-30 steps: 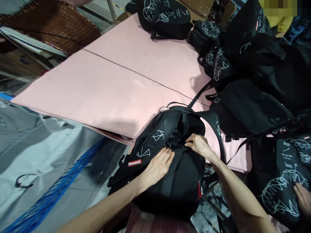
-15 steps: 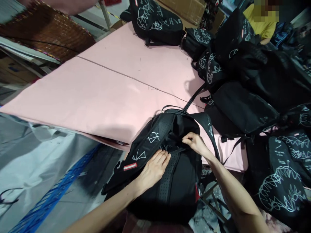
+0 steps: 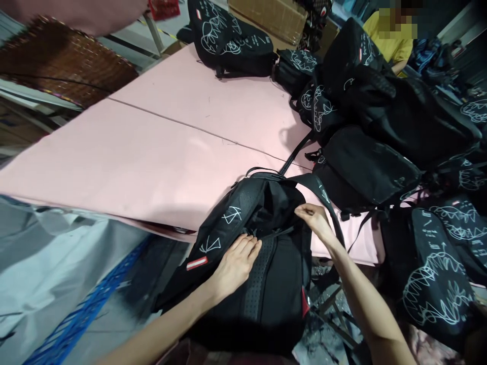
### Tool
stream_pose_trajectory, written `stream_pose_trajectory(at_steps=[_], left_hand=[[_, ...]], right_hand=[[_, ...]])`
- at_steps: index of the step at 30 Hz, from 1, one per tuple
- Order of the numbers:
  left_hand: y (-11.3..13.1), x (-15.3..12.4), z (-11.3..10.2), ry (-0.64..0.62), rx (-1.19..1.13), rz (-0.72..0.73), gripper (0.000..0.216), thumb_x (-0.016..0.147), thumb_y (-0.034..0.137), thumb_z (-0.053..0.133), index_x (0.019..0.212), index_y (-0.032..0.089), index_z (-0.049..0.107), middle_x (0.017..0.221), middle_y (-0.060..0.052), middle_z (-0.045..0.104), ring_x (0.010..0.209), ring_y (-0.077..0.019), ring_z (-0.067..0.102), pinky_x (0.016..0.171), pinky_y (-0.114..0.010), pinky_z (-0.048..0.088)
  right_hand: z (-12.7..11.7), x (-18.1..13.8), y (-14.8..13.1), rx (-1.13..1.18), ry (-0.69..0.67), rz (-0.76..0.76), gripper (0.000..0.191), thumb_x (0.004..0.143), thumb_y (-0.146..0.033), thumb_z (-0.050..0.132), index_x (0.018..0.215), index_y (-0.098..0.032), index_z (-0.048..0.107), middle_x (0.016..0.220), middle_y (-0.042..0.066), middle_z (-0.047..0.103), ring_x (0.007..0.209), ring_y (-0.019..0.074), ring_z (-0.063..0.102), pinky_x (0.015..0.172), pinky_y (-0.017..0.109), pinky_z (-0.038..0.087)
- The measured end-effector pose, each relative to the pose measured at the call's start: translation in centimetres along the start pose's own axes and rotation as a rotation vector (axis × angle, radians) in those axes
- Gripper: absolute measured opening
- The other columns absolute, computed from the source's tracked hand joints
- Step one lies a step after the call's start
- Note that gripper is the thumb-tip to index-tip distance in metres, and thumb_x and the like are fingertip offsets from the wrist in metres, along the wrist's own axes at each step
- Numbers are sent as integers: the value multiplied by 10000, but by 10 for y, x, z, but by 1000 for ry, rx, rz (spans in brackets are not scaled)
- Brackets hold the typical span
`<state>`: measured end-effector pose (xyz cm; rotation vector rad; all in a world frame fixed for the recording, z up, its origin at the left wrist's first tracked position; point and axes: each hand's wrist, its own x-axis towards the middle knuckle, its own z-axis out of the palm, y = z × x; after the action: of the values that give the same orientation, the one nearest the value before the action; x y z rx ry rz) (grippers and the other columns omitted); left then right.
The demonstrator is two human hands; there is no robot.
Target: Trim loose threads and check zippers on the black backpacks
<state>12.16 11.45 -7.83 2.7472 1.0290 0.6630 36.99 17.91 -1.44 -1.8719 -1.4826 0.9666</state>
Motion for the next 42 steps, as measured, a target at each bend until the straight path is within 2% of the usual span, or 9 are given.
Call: stream_pose_trajectory(at_steps=[8, 12, 18, 21, 25, 28, 31, 36, 42], left_hand=[[-3, 2, 0, 2, 28, 15, 410, 742, -20, 415, 1106, 50, 589, 1037, -154, 608, 1025, -244, 537, 979, -423, 425], [-5, 0, 2, 17, 19, 24, 432, 746, -37, 398, 1123, 71, 580, 1064, -154, 604, 1038, -240, 537, 980, -428, 425], [-9, 5, 6, 47, 12, 38, 440, 756, -52, 376, 1128, 75, 573, 1050, -152, 604, 1020, -240, 545, 964, -433, 437], [-13, 12, 7, 54, 25, 47, 446, 755, -59, 374, 1137, 71, 565, 1047, -153, 600, 1026, -241, 537, 969, -438, 430], [-17, 20, 6, 54, 19, 40, 431, 754, -43, 408, 1132, 82, 570, 1008, -135, 607, 994, -231, 540, 964, -433, 432], [-18, 20, 6, 71, -25, 22, 423, 748, -34, 425, 1118, 98, 581, 991, -120, 612, 971, -219, 544, 950, -431, 441], [-19, 18, 5, 78, -84, 36, 406, 750, -32, 424, 1087, 112, 600, 993, -106, 618, 964, -210, 544, 937, -426, 447], [-22, 20, 5, 91, -189, 67, 397, 760, -16, 405, 1044, 154, 626, 948, -73, 626, 915, -177, 560, 921, -389, 459], [-22, 17, 6, 76, -173, 67, 385, 779, 8, 409, 1080, 149, 604, 984, -83, 616, 951, -186, 552, 933, -390, 450]], right_hand=[[62, 14, -19, -626, -106, -139, 244, 737, -114, 526, 902, -227, 665, 924, 42, 683, 855, 210, 631, 750, 294, 425], [14, 9, -21, -265, 130, -111, 221, 827, -216, 444, 866, -188, 660, 870, 45, 679, 851, 191, 617, 756, 284, 441], [-63, -25, -19, 192, -70, -12, 314, 753, -401, 609, 939, -157, 676, 928, 79, 693, 536, 104, 474, 493, 241, 367], [-64, -30, -17, 352, -80, 41, 410, 715, -412, 651, 1034, -155, 646, 997, 110, 684, 427, 47, 266, 400, 228, 227], [-60, -27, -9, 501, 11, 15, 400, 750, -403, 611, 1079, -175, 620, 1077, 127, 658, 394, 19, 204, 401, 227, 244], [-59, -20, 11, 392, 173, 2, 382, 762, -393, 591, 1072, -171, 620, 1096, 119, 652, 425, 38, 389, 470, 231, 371], [-52, -10, 40, 172, 236, 38, 357, 724, -378, 618, 987, -138, 652, 1061, 117, 666, 777, 159, 628, 729, 293, 472], [-30, 6, 70, 112, 156, 100, 322, 719, -389, 613, 860, -107, 682, 913, 107, 705, 874, 222, 647, 806, 332, 470], [-23, 2, 59, 61, 145, 107, 250, 686, -313, 651, 852, -130, 692, 880, 88, 707, 855, 236, 646, 808, 352, 467]])
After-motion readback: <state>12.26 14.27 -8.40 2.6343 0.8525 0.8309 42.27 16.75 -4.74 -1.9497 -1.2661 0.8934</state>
